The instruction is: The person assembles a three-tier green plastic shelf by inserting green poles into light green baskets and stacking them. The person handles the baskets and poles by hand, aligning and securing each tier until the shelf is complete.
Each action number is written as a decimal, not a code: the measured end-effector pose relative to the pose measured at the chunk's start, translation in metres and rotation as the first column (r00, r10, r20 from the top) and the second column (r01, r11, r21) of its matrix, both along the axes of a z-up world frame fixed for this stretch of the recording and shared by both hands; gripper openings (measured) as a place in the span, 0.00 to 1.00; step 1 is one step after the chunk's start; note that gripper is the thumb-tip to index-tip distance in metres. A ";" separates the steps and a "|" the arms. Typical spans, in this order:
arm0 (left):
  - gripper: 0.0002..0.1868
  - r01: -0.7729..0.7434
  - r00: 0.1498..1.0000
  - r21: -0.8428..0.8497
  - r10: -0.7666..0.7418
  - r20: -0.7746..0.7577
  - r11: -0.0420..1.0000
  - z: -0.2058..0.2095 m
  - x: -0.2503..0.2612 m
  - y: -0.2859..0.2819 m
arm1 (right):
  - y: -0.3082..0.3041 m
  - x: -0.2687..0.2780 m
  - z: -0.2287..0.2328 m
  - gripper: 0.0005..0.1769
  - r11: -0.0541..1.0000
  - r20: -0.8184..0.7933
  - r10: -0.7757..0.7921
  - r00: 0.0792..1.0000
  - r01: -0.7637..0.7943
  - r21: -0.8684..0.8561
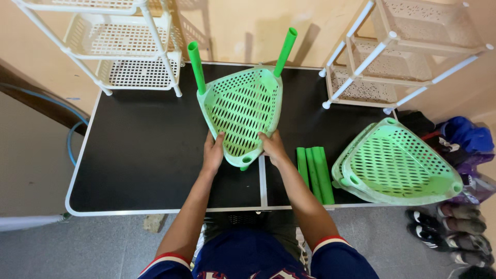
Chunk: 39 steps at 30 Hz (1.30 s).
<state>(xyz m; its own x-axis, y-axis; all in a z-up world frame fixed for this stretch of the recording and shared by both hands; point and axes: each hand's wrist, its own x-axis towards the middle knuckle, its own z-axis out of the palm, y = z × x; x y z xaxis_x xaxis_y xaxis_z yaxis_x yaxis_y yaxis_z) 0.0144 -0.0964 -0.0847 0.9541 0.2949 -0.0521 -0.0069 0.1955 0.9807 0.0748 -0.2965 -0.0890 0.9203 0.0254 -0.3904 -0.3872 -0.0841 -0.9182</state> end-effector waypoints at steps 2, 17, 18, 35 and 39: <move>0.29 -0.003 1.000 0.001 0.003 -0.018 1.000 0.001 0.002 0.000 | -0.001 0.002 0.000 0.28 1.000 0.005 0.005 1.000 -0.005 0.011; 0.39 -0.350 0.936 0.536 0.306 0.172 0.769 0.050 -0.023 0.003 | -0.033 -0.011 0.012 0.41 0.883 0.462 0.111 0.880 0.126 -0.452; 0.37 -0.356 0.934 0.561 0.282 0.217 0.748 0.059 -0.026 0.001 | -0.036 -0.013 0.013 0.40 0.831 0.628 0.177 0.758 0.226 -0.508; 0.13 0.159 0.924 0.553 -0.321 0.209 0.818 0.109 -0.024 -0.123 | -0.128 -0.112 0.099 0.09 0.753 0.480 -0.020 0.877 0.329 -0.570; 0.12 0.362 0.879 0.533 -0.470 0.076 0.765 0.072 -0.008 -0.167 | -0.156 -0.155 0.086 0.08 0.684 0.642 0.068 0.764 0.432 -0.588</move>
